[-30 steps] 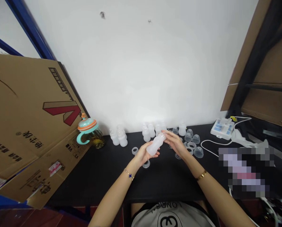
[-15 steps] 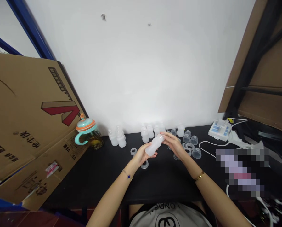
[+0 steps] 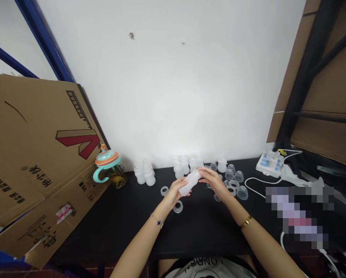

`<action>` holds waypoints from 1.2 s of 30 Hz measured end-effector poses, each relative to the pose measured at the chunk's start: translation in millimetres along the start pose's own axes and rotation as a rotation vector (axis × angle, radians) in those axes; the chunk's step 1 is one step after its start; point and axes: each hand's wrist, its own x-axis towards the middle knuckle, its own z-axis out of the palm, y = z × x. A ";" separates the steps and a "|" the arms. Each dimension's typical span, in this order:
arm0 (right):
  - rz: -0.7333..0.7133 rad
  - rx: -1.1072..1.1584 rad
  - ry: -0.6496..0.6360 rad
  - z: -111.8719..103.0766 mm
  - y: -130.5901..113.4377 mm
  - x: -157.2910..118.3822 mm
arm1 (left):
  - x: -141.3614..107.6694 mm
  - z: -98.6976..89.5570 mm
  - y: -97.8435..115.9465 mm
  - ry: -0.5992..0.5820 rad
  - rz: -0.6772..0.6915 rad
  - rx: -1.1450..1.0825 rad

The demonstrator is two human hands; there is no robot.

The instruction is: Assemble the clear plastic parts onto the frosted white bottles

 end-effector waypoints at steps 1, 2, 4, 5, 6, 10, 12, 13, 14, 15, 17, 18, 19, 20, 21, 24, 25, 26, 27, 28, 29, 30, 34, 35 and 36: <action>0.000 -0.002 0.001 0.0 0.2 0.1 | 0.5 -0.4 -0.4 -0.001 0.007 0.011; 0.000 -0.002 0.002 -0.1 0.5 0.3 | 0.9 -0.6 -0.7 0.002 0.016 0.023; -0.001 0.000 0.003 -0.5 1.5 1.0 | 1.0 -0.5 -0.9 0.002 0.037 0.052; -0.002 0.002 0.004 -0.7 2.1 1.4 | 0.8 -0.2 -0.7 0.001 0.048 0.066; -0.001 0.002 0.007 -1.1 2.7 1.9 | 0.5 0.2 -0.4 0.001 0.054 0.080; 0.013 -0.001 0.013 -2.2 4.3 3.6 | -0.9 1.6 0.6 -0.007 0.078 0.112; 0.018 0.001 0.013 -2.3 4.5 3.8 | -0.8 1.3 0.4 -0.014 0.090 0.131; 0.020 0.003 0.015 -2.2 4.5 3.7 | -0.5 0.9 0.0 -0.017 0.095 0.142; 0.023 0.004 0.016 -2.1 4.5 3.6 | -0.2 0.4 -0.4 -0.017 0.099 0.154; 0.025 0.005 0.016 -2.0 4.4 3.4 | 0.2 -0.1 -0.8 -0.015 0.103 0.167; 0.027 0.007 0.014 -1.6 4.1 2.9 | 0.7 -0.9 -1.7 -0.009 0.115 0.195; 0.027 0.009 0.014 -1.5 3.9 2.7 | 1.0 -1.1 -2.1 -0.005 0.125 0.208; 0.029 0.011 0.014 -1.3 3.6 2.5 | 1.2 -1.1 -2.3 -0.001 0.137 0.220; 0.032 0.014 0.017 -1.1 3.2 2.2 | 1.4 -1.0 -2.4 0.003 0.152 0.227; 0.036 0.015 0.022 -0.8 2.7 2.0 | 1.6 -0.8 -2.4 0.008 0.163 0.232; 0.039 0.006 0.029 -0.1 1.1 1.0 | 1.8 0.6 -1.5 0.035 0.194 0.239; 0.038 -0.001 0.029 0.2 0.6 0.8 | 1.7 1.1 -1.0 0.044 0.205 0.241; 0.038 -0.007 0.028 0.4 0.2 0.6 | 1.4 1.7 -0.4 0.053 0.216 0.243; 0.038 -0.011 0.026 0.5 -0.1 0.5 | 1.0 2.3 0.2 0.060 0.223 0.245; 0.039 -0.012 0.027 0.6 -0.3 0.5 | 0.5 2.9 0.9 0.066 0.226 0.246; 0.042 -0.011 0.027 0.6 -0.4 0.6 | 0.0 3.5 1.5 0.072 0.227 0.247; 0.045 -0.008 0.027 0.6 -0.4 0.8 | -0.6 4.2 2.2 0.076 0.227 0.247; 0.051 -0.017 0.032 0.3 -0.1 1.4 | -2.3 6.8 4.4 0.094 0.230 0.236; 0.051 -0.022 0.033 0.2 0.0 1.4 | -2.6 7.4 4.9 0.098 0.232 0.235; 0.051 -0.026 0.034 0.1 0.1 1.4 | -2.8 7.8 5.2 0.105 0.235 0.236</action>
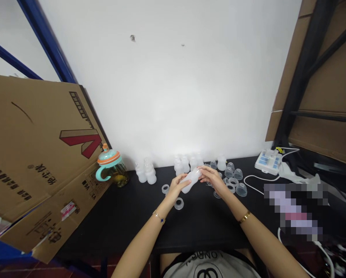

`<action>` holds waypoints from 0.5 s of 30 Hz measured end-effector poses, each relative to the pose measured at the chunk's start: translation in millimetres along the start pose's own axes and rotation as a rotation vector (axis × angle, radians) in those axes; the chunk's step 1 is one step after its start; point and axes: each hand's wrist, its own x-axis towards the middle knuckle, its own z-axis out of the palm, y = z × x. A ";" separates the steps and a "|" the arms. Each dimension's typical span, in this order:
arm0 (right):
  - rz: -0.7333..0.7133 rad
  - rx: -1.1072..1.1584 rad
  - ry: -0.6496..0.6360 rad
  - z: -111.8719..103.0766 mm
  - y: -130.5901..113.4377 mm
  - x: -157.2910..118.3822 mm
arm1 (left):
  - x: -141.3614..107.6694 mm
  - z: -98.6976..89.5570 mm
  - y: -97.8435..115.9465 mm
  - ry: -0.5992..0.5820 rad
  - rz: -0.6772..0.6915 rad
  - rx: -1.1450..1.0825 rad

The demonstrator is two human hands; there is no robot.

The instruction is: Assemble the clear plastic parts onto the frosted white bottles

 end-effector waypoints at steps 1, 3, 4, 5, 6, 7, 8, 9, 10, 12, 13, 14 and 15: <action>0.001 -0.001 0.001 -0.1 0.1 -0.1 | -0.1 0.3 0.4 0.008 0.005 0.004; 0.005 0.003 0.002 -0.2 0.2 -0.2 | 0.0 0.5 0.7 0.017 0.019 0.020; 0.008 0.006 0.003 -0.3 0.3 -0.2 | 0.1 0.5 0.7 0.019 0.028 0.029; 0.009 0.007 0.006 -0.3 0.4 -0.1 | 0.2 0.4 0.7 0.022 0.036 0.037; 0.010 0.006 0.009 -0.3 0.6 0.0 | 0.4 0.3 0.7 0.022 0.040 0.046; 0.009 0.002 0.011 -0.3 0.8 0.1 | 0.5 0.3 0.8 0.022 0.042 0.053; 0.008 -0.002 0.013 -0.4 1.0 0.3 | 0.6 0.2 1.0 0.025 0.043 0.060; 0.007 -0.005 0.014 -0.4 1.1 0.6 | 0.6 0.2 1.3 0.028 0.042 0.066; 0.005 -0.009 0.015 -0.4 1.2 0.9 | 0.6 0.2 1.6 0.031 0.044 0.071; -0.002 -0.017 0.018 -0.5 1.1 1.3 | 0.4 0.4 2.1 0.028 0.053 0.076; -0.005 -0.024 0.020 -0.5 0.9 1.5 | 0.3 0.5 2.3 0.024 0.060 0.075; -0.009 -0.031 0.020 -0.4 0.6 1.5 | 0.2 0.7 2.5 0.020 0.064 0.073; -0.012 -0.039 0.021 -0.4 0.2 1.4 | 0.1 0.8 2.6 0.018 0.065 0.071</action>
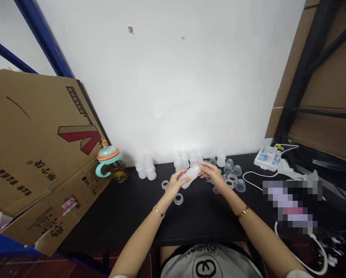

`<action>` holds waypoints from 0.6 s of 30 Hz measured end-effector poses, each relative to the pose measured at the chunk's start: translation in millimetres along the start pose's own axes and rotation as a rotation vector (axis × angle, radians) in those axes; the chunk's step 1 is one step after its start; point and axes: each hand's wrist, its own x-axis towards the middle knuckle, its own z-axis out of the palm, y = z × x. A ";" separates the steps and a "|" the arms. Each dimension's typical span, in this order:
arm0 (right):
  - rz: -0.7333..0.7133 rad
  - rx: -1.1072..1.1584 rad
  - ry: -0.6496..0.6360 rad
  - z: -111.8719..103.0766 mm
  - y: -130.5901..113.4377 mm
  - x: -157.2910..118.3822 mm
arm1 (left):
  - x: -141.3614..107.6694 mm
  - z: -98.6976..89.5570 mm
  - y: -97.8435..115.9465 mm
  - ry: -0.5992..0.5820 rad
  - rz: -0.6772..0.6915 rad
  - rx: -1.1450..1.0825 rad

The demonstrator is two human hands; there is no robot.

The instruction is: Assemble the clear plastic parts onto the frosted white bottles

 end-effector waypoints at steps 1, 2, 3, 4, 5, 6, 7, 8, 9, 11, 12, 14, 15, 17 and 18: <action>-0.003 -0.006 0.001 0.0 -0.4 -0.1 | 0.0 0.1 0.1 0.000 -0.003 -0.002; -0.005 -0.009 0.002 0.1 -0.8 -0.3 | 0.1 0.1 0.1 0.001 -0.007 -0.003; -0.006 -0.012 0.003 0.1 -1.2 -0.5 | 0.2 0.1 0.0 0.005 -0.009 -0.002; -0.006 -0.016 0.005 0.0 -1.4 -0.6 | 0.3 0.0 -0.1 0.008 -0.010 0.001; -0.005 -0.020 0.007 -0.1 -1.5 -0.6 | 0.4 -0.2 -0.3 0.007 -0.009 0.004; -0.006 -0.025 0.008 -0.2 -1.4 -0.4 | 0.6 -0.5 -0.6 0.004 -0.006 0.007; -0.007 -0.030 0.009 -0.4 -1.2 -0.2 | 0.7 -0.8 -1.0 0.000 -0.003 0.010; -0.008 -0.034 0.010 -0.6 -0.8 0.1 | 0.8 -1.0 -1.4 -0.003 0.000 0.011; -0.009 -0.037 0.011 -0.8 -0.4 0.4 | 0.9 -1.3 -1.8 -0.004 0.003 0.013; -0.008 -0.041 0.012 -1.0 0.5 1.0 | 0.9 -1.7 -2.6 -0.001 0.012 0.019; -0.007 -0.043 0.013 -1.0 0.9 1.1 | 1.0 -1.8 -3.0 0.001 0.016 0.025; -0.007 -0.044 0.017 -0.9 1.2 1.0 | 1.1 -2.2 -4.0 -0.002 0.027 0.035; -0.008 -0.042 0.018 -0.8 1.2 0.8 | 1.3 -2.4 -4.5 -0.007 0.032 0.038; -0.008 -0.038 0.020 -0.6 1.0 0.5 | 1.8 -2.8 -5.6 -0.009 0.040 0.036; -0.008 -0.039 0.020 -0.6 0.9 0.4 | 2.0 -2.9 -6.1 -0.010 0.042 0.032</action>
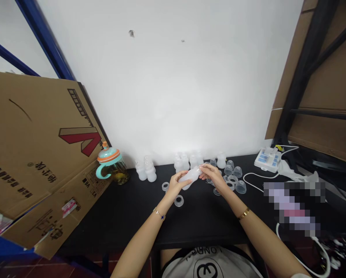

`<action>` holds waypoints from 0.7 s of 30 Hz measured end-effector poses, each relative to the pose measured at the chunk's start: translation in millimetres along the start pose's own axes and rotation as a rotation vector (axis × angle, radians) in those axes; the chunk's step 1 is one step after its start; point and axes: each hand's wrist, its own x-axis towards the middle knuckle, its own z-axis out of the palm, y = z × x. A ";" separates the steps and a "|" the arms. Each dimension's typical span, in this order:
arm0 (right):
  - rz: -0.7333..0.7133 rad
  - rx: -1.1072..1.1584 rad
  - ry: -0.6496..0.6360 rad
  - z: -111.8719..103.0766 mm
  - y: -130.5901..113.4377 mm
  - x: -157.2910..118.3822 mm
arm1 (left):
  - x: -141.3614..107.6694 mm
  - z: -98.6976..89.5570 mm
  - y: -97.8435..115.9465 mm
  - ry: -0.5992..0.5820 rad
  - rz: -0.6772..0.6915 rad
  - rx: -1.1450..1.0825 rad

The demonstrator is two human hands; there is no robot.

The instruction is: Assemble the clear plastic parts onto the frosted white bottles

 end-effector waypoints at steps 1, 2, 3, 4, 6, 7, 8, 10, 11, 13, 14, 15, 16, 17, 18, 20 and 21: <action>0.000 -0.003 0.001 -0.1 -0.1 0.0 | 0.2 -0.1 -0.3 0.000 -0.001 -0.004; -0.001 -0.007 0.002 -0.2 0.0 0.0 | 0.3 -0.2 -0.4 0.000 -0.006 -0.009; -0.004 -0.013 0.003 -0.3 0.1 0.1 | 0.4 -0.1 -0.3 0.001 -0.013 -0.014; -0.008 -0.018 0.005 -0.5 0.3 0.2 | 0.3 -0.1 0.0 0.002 -0.019 -0.017; -0.016 -0.028 0.006 -0.9 0.9 0.5 | -0.2 0.3 1.2 0.001 -0.027 -0.017; -0.019 -0.033 0.005 -1.0 1.1 0.6 | -0.5 0.6 1.9 0.000 -0.027 -0.014; -0.022 -0.037 0.003 -1.1 1.3 0.7 | -0.8 0.8 2.7 -0.003 -0.026 -0.009; -0.026 -0.043 0.003 -1.2 1.6 0.9 | -1.2 1.3 3.8 -0.007 -0.019 0.005; -0.027 -0.044 0.006 -1.2 1.7 1.0 | -1.2 1.5 4.1 -0.008 -0.016 0.010; -0.027 -0.048 0.012 -1.1 1.8 1.5 | -1.0 1.7 4.0 -0.012 -0.012 0.017; -0.027 -0.051 0.013 -1.1 1.9 1.8 | -0.8 1.6 3.7 -0.013 -0.013 0.019; -0.026 -0.053 0.015 -1.0 2.1 2.1 | -0.5 1.6 3.4 -0.014 -0.015 0.021; -0.026 -0.055 0.016 -0.8 2.2 2.4 | -0.4 1.4 2.9 -0.015 -0.017 0.024; -0.026 -0.057 0.016 -0.7 2.2 2.6 | -0.3 1.2 2.4 -0.016 -0.016 0.029; -0.025 -0.059 0.016 -0.5 2.2 2.8 | -0.3 1.0 2.0 -0.015 -0.011 0.036; -0.022 -0.064 0.016 -0.1 1.8 2.8 | -0.5 0.6 1.2 -0.016 0.007 0.045; -0.020 -0.066 0.016 0.2 1.3 2.5 | -0.7 0.5 0.8 -0.018 0.017 0.047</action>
